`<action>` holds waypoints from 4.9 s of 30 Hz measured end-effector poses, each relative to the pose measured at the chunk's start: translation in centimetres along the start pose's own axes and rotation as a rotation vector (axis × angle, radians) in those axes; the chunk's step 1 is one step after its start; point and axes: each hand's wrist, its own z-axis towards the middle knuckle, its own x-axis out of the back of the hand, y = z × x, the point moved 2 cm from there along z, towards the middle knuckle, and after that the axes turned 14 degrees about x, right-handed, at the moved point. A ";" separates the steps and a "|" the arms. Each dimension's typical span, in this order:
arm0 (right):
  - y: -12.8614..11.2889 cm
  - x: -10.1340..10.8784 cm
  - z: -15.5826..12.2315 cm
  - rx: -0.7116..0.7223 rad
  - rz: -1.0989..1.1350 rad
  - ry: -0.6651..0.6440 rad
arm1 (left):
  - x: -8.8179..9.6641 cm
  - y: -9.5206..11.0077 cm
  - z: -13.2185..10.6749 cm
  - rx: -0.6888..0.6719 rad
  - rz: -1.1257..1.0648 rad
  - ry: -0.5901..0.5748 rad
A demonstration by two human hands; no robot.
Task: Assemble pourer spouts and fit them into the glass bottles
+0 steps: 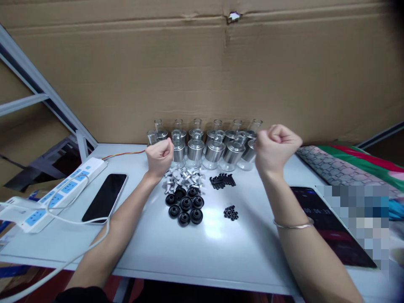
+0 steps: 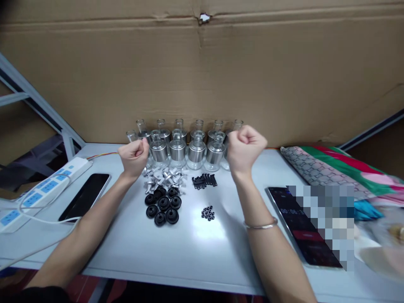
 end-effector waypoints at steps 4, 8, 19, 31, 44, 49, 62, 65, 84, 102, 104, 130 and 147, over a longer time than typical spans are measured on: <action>-3.8 -1.2 -4.4 0.221 -0.075 -0.310 | 0.1 2.4 -4.4 -0.194 0.012 -0.290; -4.9 -0.9 -8.1 0.261 -0.099 -0.651 | 1.4 3.7 -8.3 -0.283 0.014 -0.483; -3.3 -0.1 -10.4 0.141 -0.297 -0.928 | 2.7 4.9 -10.1 -0.290 0.081 -0.561; -4.7 0.0 -10.5 0.147 -0.483 -0.945 | 3.0 5.6 -10.0 -0.226 0.142 -0.605; -3.3 0.2 -12.1 0.051 -0.560 -1.144 | 2.9 5.7 -9.5 -0.176 0.191 -0.761; -3.2 0.0 -12.3 0.051 -0.618 -1.105 | 2.9 5.8 -9.5 -0.156 0.170 -0.780; -4.2 1.1 -8.9 -0.462 -0.169 -0.922 | 2.7 5.5 -9.6 -0.151 0.149 -0.685; -5.2 0.9 -8.7 -0.659 0.059 -0.894 | 2.8 5.1 -9.6 -0.112 0.156 -0.608; -6.7 -0.1 -10.7 -0.862 0.375 -1.123 | 2.5 5.0 -10.1 -0.058 0.032 -0.590; -6.4 0.4 -9.9 -0.650 0.083 -0.934 | 2.3 4.9 -10.1 -0.042 0.109 -0.620; -6.6 0.4 -9.8 -0.589 0.093 -0.937 | 2.3 5.0 -10.1 -0.047 0.104 -0.617; -1.8 5.4 -7.9 -0.281 -0.273 -1.432 | 2.6 5.3 -9.6 -0.057 0.150 -0.595; -4.0 3.7 -7.5 -0.365 -0.223 -1.274 | 2.6 5.4 -9.7 -0.076 0.134 -0.614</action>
